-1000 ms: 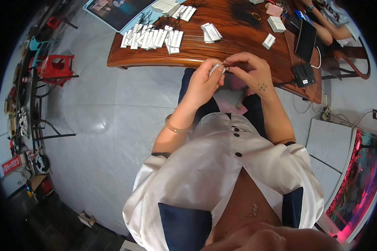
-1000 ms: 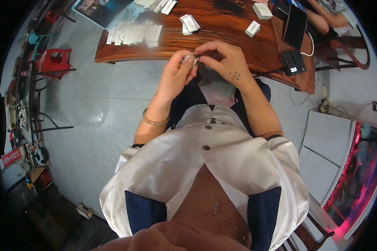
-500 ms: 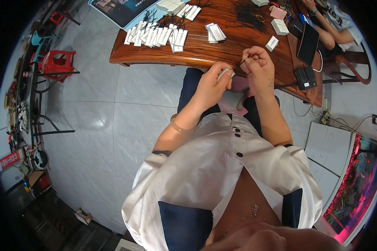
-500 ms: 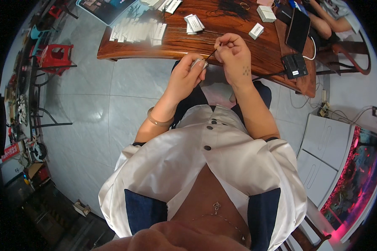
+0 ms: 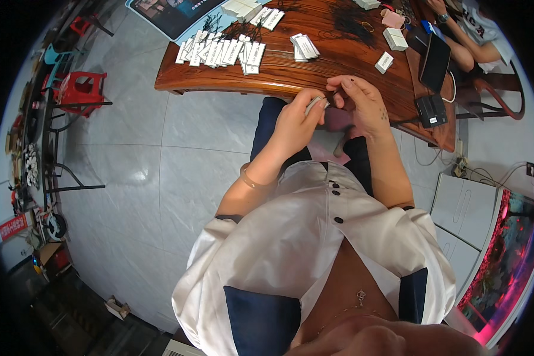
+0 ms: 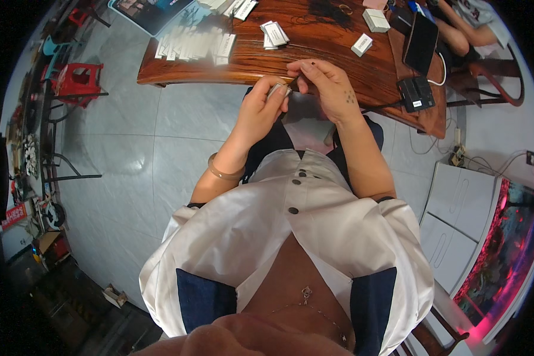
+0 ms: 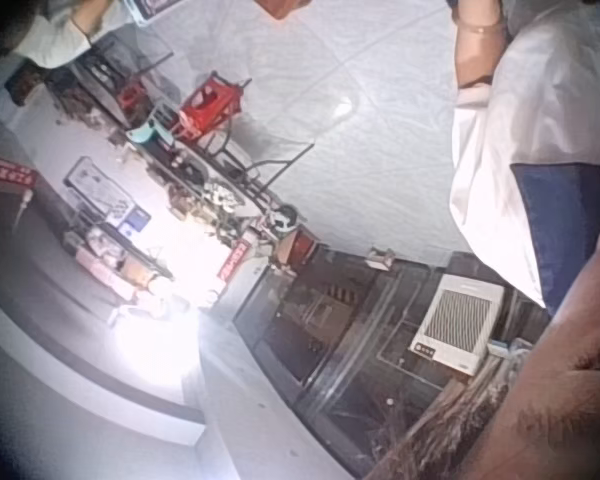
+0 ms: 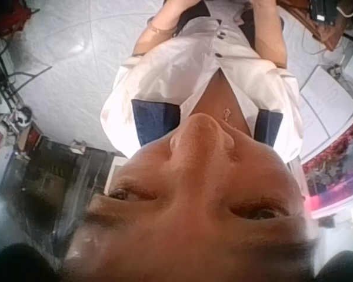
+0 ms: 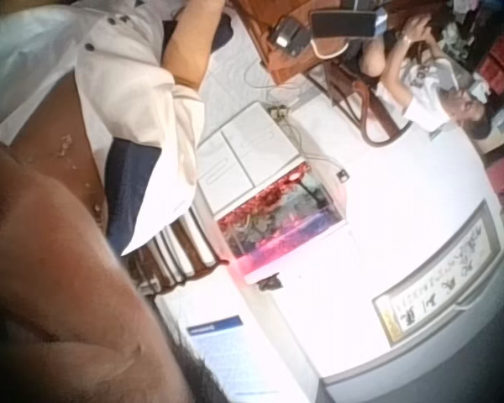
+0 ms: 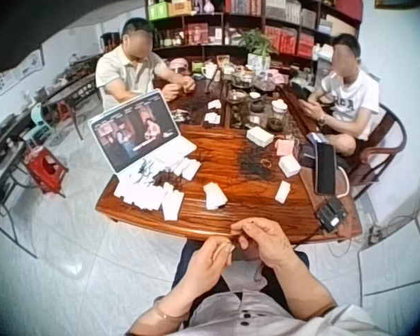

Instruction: Sorting small white adhesive tags and attaching black strings to them at a table.

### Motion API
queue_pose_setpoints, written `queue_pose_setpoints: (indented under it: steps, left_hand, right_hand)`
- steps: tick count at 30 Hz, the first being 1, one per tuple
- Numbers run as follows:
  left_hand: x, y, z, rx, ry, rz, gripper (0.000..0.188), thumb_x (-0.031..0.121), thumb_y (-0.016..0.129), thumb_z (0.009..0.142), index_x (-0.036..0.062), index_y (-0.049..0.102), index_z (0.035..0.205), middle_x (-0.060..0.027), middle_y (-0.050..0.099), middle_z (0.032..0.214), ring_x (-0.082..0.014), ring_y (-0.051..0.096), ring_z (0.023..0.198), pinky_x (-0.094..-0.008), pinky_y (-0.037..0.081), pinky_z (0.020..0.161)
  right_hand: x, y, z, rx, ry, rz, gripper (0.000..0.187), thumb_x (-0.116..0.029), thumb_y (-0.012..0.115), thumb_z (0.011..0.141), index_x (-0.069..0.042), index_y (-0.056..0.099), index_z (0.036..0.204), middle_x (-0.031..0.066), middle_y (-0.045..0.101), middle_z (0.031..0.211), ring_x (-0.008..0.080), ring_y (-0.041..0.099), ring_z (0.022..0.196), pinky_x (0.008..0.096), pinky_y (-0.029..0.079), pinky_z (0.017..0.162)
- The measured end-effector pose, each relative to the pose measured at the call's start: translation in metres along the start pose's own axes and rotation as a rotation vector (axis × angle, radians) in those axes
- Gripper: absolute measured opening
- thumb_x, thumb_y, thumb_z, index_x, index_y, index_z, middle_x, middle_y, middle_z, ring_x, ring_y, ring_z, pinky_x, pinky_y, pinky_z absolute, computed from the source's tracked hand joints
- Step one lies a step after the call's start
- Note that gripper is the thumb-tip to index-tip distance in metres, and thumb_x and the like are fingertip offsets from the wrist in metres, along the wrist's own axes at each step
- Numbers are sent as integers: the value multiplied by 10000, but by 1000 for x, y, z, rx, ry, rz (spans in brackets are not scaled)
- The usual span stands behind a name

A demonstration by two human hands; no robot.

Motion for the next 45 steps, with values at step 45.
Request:
queue_pose_setpoints:
  steps: [45]
  left_hand:
    - [-6,-3,7,-147,-51,260,186,191,568,927,7,562,955,-70,594,733,-141,546,661,-283,440,609]
  right_hand:
    - [4,-3,-5,-108,-294,-492,106,-85,595,891,11,565,859,62,595,941,107,548,781,239,461,708]
Point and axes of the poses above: each hand's wrist, its own z-axis towards the middle knuckle, its own y-axis out of the palm, x = y × z, the point moved 1 cm from there along z, towards the middle knuckle
